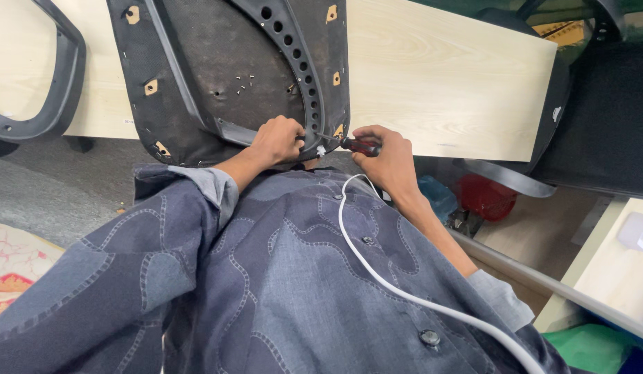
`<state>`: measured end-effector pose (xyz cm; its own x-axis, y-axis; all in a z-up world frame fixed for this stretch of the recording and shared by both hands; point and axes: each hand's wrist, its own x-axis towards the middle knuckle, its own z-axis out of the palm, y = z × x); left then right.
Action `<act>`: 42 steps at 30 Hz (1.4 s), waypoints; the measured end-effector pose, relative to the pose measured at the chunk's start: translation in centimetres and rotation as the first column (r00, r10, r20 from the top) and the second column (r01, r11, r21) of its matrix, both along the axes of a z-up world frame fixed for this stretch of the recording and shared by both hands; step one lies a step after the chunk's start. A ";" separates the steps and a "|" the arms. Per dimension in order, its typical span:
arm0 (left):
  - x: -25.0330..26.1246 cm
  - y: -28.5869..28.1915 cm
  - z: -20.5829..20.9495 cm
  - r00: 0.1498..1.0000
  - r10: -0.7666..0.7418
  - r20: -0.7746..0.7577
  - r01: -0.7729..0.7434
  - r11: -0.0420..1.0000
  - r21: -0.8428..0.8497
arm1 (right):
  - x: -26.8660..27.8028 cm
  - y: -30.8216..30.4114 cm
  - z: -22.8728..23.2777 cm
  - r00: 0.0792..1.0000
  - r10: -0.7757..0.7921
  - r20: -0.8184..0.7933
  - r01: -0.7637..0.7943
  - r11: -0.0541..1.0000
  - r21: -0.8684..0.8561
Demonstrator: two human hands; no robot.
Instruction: The person attaches a black plastic frame to a chair seat using a screwdriver. They align the frame, insert screws, and tighten them one by one while holding the frame in place.
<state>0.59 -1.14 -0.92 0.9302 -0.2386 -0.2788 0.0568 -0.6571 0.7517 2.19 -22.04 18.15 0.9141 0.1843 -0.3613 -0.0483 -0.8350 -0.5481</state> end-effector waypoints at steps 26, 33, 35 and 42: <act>2.7 -1.6 -0.8 0.997 0.018 -0.078 -0.004 0.985 0.171 | 1.6 -0.2 -0.1 0.999 0.027 -0.024 -0.027 1.000 0.005; 4.5 -1.7 1.6 0.952 0.133 -0.276 -0.072 0.972 0.222 | 2.2 -0.3 0.1 0.999 0.025 -0.029 -0.025 1.000 -0.001; 4.7 -1.8 2.3 0.920 0.178 -0.348 -0.104 0.970 0.221 | 2.3 -0.3 0.1 0.999 0.020 -0.032 -0.020 1.000 0.000; 4.4 -2.5 2.5 0.857 0.328 -0.398 -0.253 0.940 0.230 | 2.4 -0.3 -0.2 0.999 0.012 -0.044 -0.011 1.000 0.007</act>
